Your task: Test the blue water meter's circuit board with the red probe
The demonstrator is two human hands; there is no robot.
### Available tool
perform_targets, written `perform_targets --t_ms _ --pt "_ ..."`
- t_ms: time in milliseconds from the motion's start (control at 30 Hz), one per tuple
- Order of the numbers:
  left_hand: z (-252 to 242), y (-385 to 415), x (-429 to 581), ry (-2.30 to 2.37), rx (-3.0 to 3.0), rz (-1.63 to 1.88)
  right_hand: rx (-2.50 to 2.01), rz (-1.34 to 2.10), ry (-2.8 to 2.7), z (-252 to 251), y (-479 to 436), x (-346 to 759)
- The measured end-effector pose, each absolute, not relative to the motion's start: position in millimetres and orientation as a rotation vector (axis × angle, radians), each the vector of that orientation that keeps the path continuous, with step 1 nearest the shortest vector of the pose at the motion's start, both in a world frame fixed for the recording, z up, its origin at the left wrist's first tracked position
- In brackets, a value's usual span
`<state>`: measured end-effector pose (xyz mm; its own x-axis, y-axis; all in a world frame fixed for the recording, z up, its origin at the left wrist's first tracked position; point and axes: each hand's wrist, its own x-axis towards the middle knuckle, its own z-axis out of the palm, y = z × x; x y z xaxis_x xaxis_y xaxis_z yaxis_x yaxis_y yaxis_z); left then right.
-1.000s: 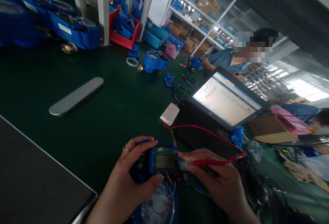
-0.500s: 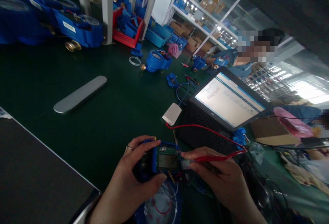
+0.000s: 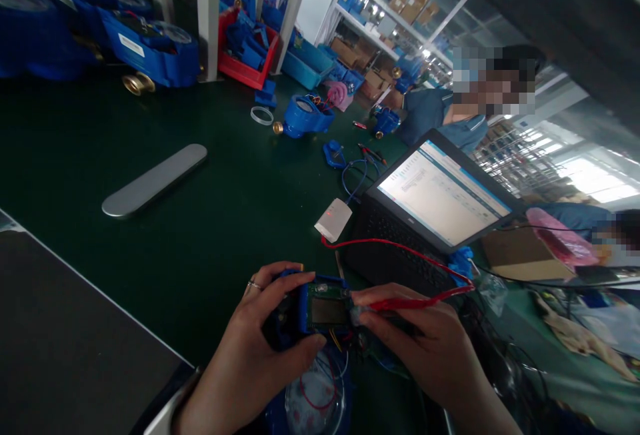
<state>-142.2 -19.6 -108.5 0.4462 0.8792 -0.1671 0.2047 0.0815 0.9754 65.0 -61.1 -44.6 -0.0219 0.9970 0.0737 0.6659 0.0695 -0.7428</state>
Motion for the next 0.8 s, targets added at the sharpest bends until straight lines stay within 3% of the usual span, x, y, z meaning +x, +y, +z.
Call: perform_targets --t_ms 800 --pt "-106.2 -17.6 -142.4 1.021 1.424 0.644 -1.658 0.681 -1.713 -48.4 -67.8 64.1"
